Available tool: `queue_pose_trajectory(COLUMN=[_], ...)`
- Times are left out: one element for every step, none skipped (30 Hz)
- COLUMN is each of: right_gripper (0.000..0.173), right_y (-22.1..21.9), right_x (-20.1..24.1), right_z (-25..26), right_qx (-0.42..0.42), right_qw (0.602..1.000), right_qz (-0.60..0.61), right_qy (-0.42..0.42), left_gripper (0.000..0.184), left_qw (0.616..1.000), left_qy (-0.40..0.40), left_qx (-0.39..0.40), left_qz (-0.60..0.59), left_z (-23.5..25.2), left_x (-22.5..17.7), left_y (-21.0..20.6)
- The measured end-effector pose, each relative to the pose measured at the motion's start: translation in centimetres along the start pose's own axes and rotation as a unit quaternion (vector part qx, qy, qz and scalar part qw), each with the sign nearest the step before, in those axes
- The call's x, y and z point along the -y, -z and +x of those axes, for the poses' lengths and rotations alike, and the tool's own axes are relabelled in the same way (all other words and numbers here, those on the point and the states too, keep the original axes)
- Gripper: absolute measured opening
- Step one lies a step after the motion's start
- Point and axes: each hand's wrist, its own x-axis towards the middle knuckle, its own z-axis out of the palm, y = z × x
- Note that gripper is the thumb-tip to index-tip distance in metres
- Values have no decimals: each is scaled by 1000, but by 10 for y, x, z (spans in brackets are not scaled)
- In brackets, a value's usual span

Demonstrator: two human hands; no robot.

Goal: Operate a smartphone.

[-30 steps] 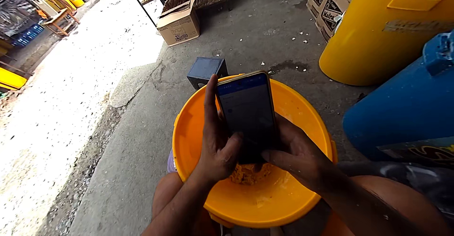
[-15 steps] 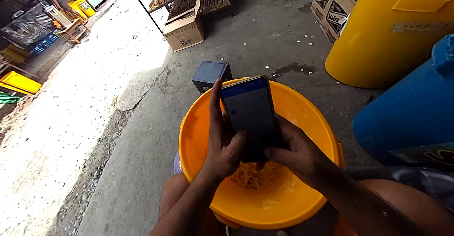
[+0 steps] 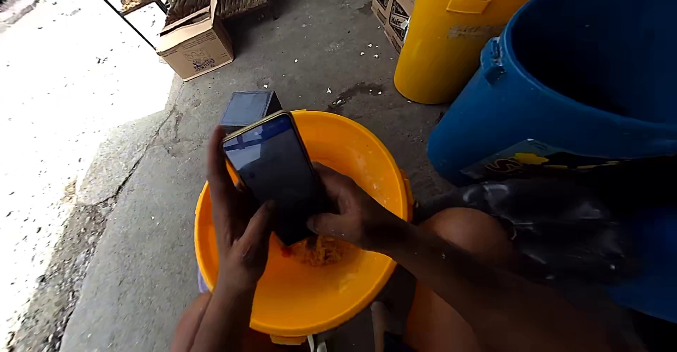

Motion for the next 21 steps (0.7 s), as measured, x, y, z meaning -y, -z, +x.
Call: queue_pose_trajectory(right_gripper=[50,50,51,51,49,49,49,49,50,51,52,54,56,58,57,57,57,58,57,56,56], right_y=[-1,-1,-1,-1,-1,-1,-1,-1,-1,1,2,3,3,3,3,3,4,4,4,3,2], right_x=[1,2,3,4,4,4,4,4,4,4,4,3,1,0,-1,-2,-3,-5,-6,-7,-9], right_z=[2,3,3,4,5,5,6,6,5,4,2,2,2,2,3,2,2,3,3,3,3], right_qx=[0,-2,-3,-4,-3,-1,-1,-1,-4,-7,-6,-3,-1,1,0,3,4,5,7,9,10], right_qw=[1000,1000,1000,1000,1000,1000,1000,1000,1000,1000,1000,1000,1000,1000,1000,1000,1000,1000,1000,1000,1000], right_qz=[-4,-9,-15,-17,-14,-12,-11,-12,-14,-15,-15,-13,-8,-3,2,7,7,3,-3,-9,-13], right_qy=[-5,-8,-9,-8,-8,-7,-8,-9,-8,-8,-7,-7,-6,-6,-5,-2,1,4,5,5,5], left_gripper=[93,95,96,98,99,99,100,100,100,100,100,100,99,98,95,91,85,78,71,65,60], left_qw=[1000,1000,1000,1000,999,999,999,999,999,999,999,1000,1000,1000,999,999,999,999,999,998,998], left_qy=[-7,-14,-21,-25,-28,-29,-29,-28,-28,-26,-23,-17,-10,-6,-3,-2,-1,-1,2,4,6], left_qx=[-6,-10,-14,-16,-16,-19,-22,-22,-21,-22,-23,-25,-25,-20,-17,-16,-20,-28,-39,-52,-64], left_qz=[12,16,15,6,-2,-6,-5,-1,0,-1,1,-2,-10,-18,-27,-33,-37,-38,-34,-29,-22], left_z=[2,3,4,5,6,6,6,6,7,7,6,6,5,5,5,5,6,8,8,8,8], left_x=[1,2,3,4,3,3,3,3,3,4,4,4,3,2,2,2,1,1,0,1,1], left_y=[2,3,3,2,2,2,2,2,1,-1,-2,-2,-2,0,1,2,3,5,7,9,11])
